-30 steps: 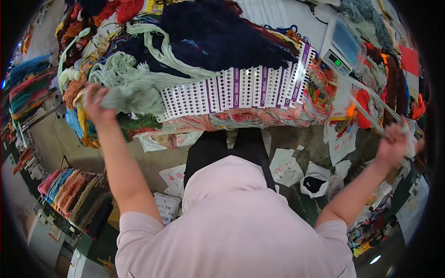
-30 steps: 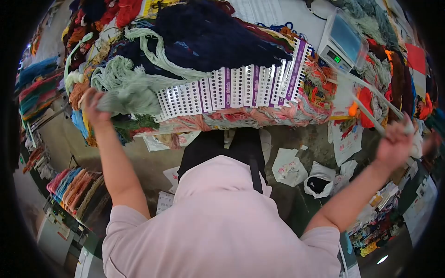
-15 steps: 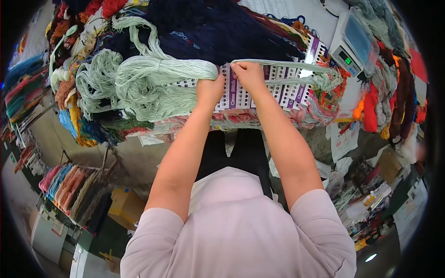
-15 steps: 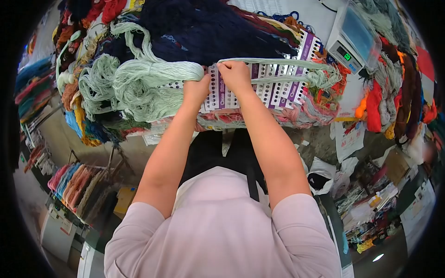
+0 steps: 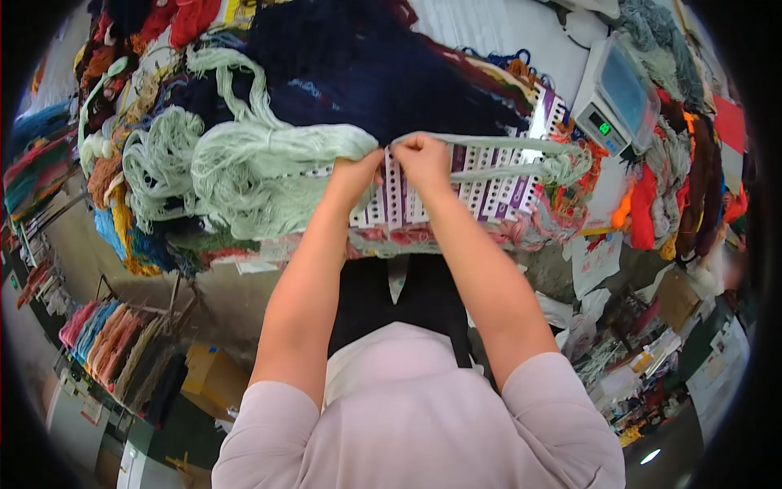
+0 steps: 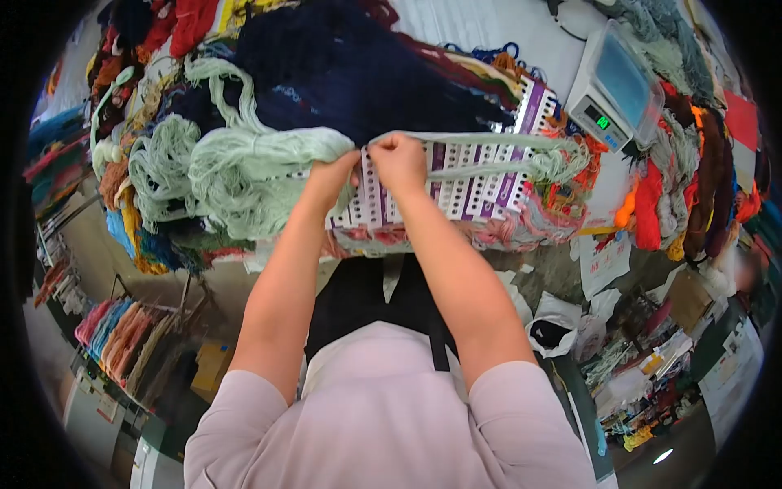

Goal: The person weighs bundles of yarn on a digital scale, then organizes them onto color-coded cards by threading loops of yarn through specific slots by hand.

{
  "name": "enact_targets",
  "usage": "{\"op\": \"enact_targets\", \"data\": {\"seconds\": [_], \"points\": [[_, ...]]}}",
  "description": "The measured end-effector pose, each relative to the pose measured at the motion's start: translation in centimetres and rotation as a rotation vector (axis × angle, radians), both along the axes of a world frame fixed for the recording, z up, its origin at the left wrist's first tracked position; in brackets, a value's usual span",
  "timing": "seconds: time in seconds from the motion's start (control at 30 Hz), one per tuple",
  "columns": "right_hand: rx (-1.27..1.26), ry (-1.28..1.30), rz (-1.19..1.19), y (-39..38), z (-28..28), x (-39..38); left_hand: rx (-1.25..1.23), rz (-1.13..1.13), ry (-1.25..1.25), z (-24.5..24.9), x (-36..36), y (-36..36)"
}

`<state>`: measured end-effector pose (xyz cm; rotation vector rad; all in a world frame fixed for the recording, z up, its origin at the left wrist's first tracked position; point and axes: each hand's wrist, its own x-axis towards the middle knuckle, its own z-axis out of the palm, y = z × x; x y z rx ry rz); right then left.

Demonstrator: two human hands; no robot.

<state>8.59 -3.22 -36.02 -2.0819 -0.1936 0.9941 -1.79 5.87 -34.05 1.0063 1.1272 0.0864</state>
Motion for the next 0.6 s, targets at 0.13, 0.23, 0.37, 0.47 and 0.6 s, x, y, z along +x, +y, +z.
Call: {"op": "enact_targets", "data": {"seconds": [0.13, 0.23, 0.37, 0.47, 0.6], "points": [[-0.040, -0.531, 0.244, 0.1, 3.0, -1.9, 0.007, -0.085, -0.049, -1.3, -0.7, 0.2], [0.069, -0.652, 0.432, -0.7, 3.5, -2.1, -0.021, -0.079, -0.019, -1.9, -0.8, 0.2], [0.195, -0.581, 0.340, -1.5, 3.6, -2.1, -0.036, -0.116, 0.096, -2.0, -0.7, 0.6], [0.178, -0.532, 0.325, -1.6, 3.2, -2.1, -0.024, -0.119, 0.086, -1.9, -0.4, 0.7], [0.148, -0.516, 0.332, -1.4, 2.8, -2.3, 0.060, -0.132, 0.046, -1.9, -0.4, 0.6]]}}
